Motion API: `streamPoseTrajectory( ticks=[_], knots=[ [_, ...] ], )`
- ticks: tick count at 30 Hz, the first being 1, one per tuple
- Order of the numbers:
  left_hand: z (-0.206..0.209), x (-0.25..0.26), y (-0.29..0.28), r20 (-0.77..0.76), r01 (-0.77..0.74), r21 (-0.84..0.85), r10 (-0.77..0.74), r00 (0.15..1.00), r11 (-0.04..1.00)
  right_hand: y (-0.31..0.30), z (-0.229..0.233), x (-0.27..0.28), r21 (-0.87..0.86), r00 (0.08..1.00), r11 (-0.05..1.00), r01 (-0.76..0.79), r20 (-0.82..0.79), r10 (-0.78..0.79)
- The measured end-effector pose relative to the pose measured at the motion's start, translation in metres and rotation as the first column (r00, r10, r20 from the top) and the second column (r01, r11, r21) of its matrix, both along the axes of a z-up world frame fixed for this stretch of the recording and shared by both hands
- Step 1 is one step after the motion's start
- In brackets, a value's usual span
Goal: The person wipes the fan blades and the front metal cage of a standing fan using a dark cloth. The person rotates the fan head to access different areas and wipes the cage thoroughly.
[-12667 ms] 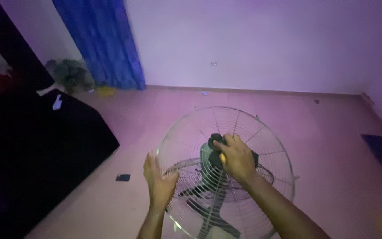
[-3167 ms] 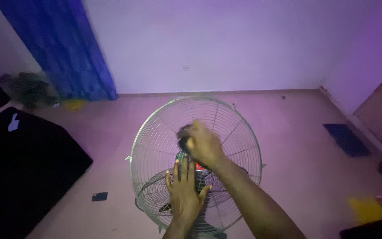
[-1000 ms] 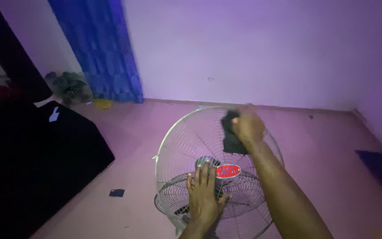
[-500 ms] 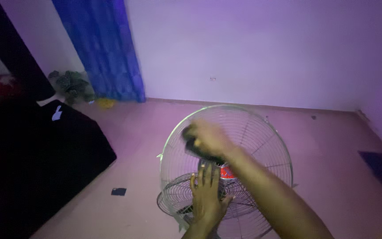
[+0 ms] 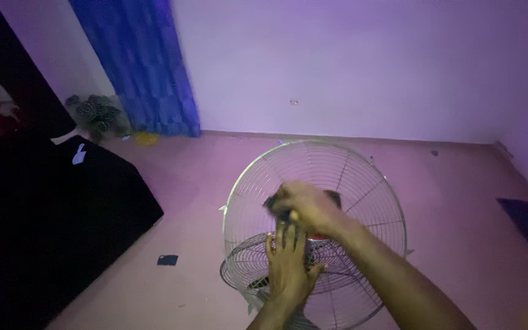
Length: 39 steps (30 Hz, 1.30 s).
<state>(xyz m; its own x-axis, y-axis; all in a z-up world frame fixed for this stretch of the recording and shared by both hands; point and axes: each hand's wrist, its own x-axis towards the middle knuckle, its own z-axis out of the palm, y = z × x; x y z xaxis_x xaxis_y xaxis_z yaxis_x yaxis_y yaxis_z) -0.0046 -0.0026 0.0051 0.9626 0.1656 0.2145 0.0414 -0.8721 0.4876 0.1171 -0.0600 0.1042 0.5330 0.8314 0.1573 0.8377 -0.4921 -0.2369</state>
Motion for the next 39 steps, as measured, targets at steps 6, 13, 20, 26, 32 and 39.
streamPoseTrajectory(
  ticks=[6,13,20,26,32,39],
  knots=[
    [0.0,-0.001,0.0,0.126,-0.003,0.011,0.002,0.992,1.0,-0.006,-0.002,0.035,0.231,0.983,0.973,-0.029,0.182,-0.014],
    [-0.003,0.001,-0.003,0.124,-0.025,0.048,0.019,0.992,0.999,0.013,0.011,0.003,0.027,0.974,0.999,-0.017,0.227,0.01],
    [-0.006,0.004,0.0,0.089,-0.016,0.031,0.013,0.996,0.999,0.019,0.005,-0.001,0.023,0.932,0.967,-0.252,0.275,0.236],
    [0.002,0.006,0.002,0.026,-0.013,0.029,0.012,1.0,0.999,0.025,0.002,-0.014,-0.066,0.951,0.968,-0.243,0.179,0.251],
    [0.003,0.006,-0.001,-0.023,-0.025,0.059,0.026,0.999,0.998,0.024,0.011,-0.003,-0.058,0.978,0.991,-0.125,0.162,0.133],
    [0.0,0.004,0.0,-0.009,-0.012,-0.013,0.012,1.0,1.0,0.02,0.002,0.009,-0.018,0.981,0.997,-0.079,0.176,0.081]
  ],
)
